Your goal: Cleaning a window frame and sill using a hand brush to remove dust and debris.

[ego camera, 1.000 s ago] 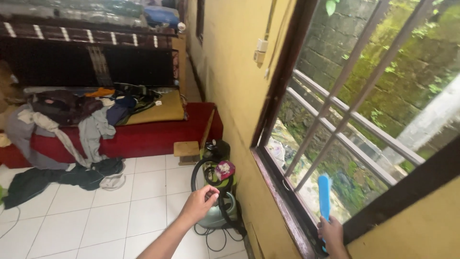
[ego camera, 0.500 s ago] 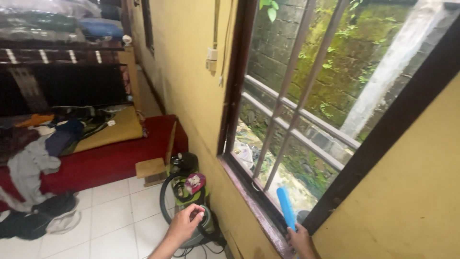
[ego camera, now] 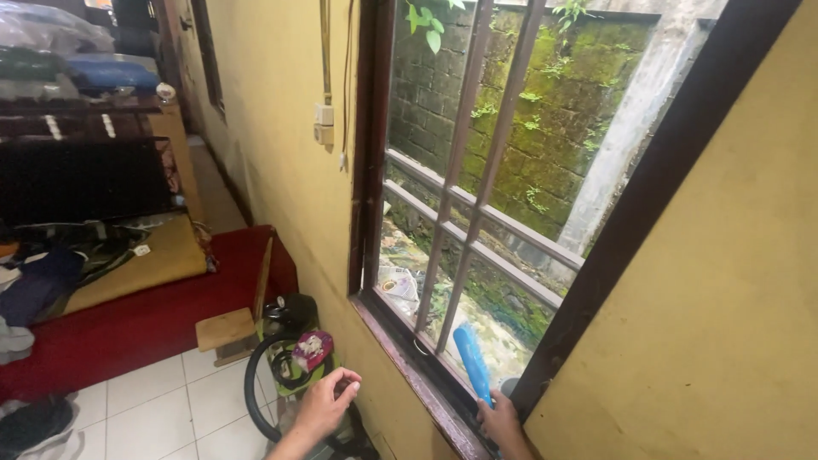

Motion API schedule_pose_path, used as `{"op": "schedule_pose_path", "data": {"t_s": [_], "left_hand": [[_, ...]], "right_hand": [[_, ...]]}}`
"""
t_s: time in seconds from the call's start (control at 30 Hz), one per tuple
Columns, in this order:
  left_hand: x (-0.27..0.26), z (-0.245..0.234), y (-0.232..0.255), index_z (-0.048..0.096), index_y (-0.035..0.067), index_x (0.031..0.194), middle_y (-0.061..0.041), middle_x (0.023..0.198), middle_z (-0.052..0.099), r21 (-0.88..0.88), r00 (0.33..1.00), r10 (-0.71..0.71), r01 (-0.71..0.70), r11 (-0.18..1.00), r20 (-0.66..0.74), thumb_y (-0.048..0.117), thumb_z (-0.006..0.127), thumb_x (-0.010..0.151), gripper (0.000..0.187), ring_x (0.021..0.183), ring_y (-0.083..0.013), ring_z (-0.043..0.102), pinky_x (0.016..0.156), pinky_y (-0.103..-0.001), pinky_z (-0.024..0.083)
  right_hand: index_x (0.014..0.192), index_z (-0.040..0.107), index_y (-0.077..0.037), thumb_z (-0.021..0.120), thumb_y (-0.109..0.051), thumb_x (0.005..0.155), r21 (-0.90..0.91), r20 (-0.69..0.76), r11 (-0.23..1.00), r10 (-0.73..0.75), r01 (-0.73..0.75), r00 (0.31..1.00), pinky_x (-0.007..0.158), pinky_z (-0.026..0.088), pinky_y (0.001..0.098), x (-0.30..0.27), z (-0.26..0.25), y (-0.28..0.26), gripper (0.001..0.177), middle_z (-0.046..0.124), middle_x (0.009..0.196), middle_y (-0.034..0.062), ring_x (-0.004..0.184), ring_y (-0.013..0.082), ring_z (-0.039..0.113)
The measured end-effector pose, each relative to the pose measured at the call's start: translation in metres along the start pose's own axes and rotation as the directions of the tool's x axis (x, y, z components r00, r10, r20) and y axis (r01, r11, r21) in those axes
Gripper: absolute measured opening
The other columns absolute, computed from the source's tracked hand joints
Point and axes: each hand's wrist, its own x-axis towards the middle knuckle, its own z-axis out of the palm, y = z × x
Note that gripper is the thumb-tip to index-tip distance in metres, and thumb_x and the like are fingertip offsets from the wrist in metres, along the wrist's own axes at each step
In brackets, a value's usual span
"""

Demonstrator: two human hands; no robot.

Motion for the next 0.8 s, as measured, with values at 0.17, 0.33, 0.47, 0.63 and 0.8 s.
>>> {"op": "schedule_pose_path", "data": {"t_s": [0.17,0.33,0.47,0.63,0.8], "left_hand": [[0.001,0.003,0.015,0.075,0.031,0.101,0.015,0.088,0.077,0.036,1.000,0.008,-0.009,0.999,0.024,0.041,0.063,0.093,0.018,0.071,-0.0041,0.063,0.067,-0.023,0.047],[0.003,0.008,0.009,0.076,0.030,0.100,0.013,0.088,0.077,0.027,1.000,0.003,-0.004,1.000,0.022,0.040,0.063,0.092,0.018,0.074,-0.0064,0.067,0.070,-0.026,0.049],[0.008,0.018,-0.012,0.075,0.031,0.094,0.013,0.085,0.076,0.052,0.999,0.030,-0.029,0.998,-0.018,0.039,0.066,0.089,0.013,0.070,-0.0095,0.064,0.070,-0.029,0.049],[0.000,0.016,-0.017,0.075,0.029,0.091,0.014,0.085,0.077,0.037,0.999,0.027,-0.026,0.999,-0.026,0.037,0.066,0.090,0.012,0.071,-0.0083,0.064,0.071,-0.028,0.049],[-0.009,0.006,-0.011,0.073,0.031,0.094,0.012,0.077,0.071,0.073,0.999,-0.038,0.039,0.997,-0.017,0.040,0.063,0.093,0.014,0.061,-0.0076,0.055,0.062,-0.028,0.043]], "right_hand": [[0.114,0.071,-0.008,0.064,-0.017,0.094,-0.057,0.013,0.998,0.007,-0.006,1.000,0.036,0.048,0.0309,0.002,0.001,0.005,0.023,0.069,0.064,0.0116,0.042,0.0195,0.059],[0.121,0.068,-0.011,0.064,-0.017,0.094,-0.071,0.024,0.997,0.040,-0.038,0.999,0.036,0.047,0.0317,0.008,0.009,0.025,0.028,0.066,0.065,0.0118,0.043,0.0195,0.057],[0.106,0.067,-0.011,0.059,-0.018,0.090,-0.182,0.059,0.980,0.087,-0.075,0.994,0.038,0.047,0.0339,0.018,0.017,0.048,0.019,0.068,0.063,0.0106,0.043,0.0199,0.058],[0.098,0.066,-0.013,0.054,-0.017,0.089,-0.381,0.075,0.920,0.123,-0.085,0.990,0.041,0.058,0.0339,0.030,0.022,0.064,0.015,0.073,0.070,0.0074,0.047,0.0200,0.064],[0.108,0.068,-0.015,0.052,-0.020,0.091,-0.298,-0.030,0.954,-0.043,0.033,0.999,0.068,0.054,0.0400,0.030,0.023,0.048,0.023,0.076,0.079,0.0078,0.069,0.0258,0.071]]}}
